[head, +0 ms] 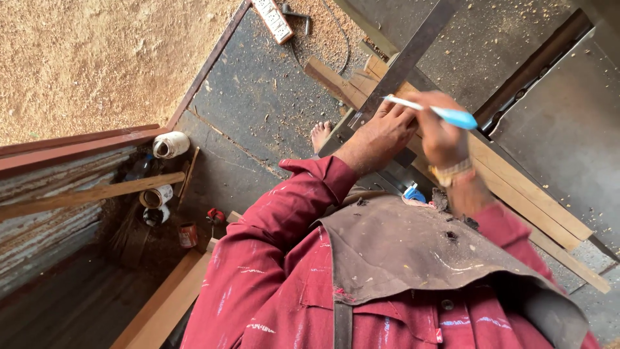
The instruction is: Using a square and a pen to mark precise lines on wooden planks for cutting or joining.
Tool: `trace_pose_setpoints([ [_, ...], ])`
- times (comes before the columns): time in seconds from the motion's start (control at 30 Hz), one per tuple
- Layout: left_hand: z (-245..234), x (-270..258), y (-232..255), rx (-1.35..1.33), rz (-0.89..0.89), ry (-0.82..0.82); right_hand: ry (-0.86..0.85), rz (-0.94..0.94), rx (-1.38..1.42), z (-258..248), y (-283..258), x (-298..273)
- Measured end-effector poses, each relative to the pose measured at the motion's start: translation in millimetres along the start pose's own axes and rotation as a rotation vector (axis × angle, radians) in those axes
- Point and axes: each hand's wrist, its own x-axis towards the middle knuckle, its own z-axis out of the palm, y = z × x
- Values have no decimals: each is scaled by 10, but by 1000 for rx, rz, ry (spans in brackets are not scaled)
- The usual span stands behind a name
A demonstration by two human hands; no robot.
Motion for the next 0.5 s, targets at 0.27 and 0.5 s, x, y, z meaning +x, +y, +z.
trace_pose_setpoints([
  [0.27, 292, -39, -79, -116, -1, -51, -696, 310, -235, 469, -157, 917],
  [0.5, -231, -17, 61, -62, -27, -16, -280, -158, -571, -48, -65, 1069],
])
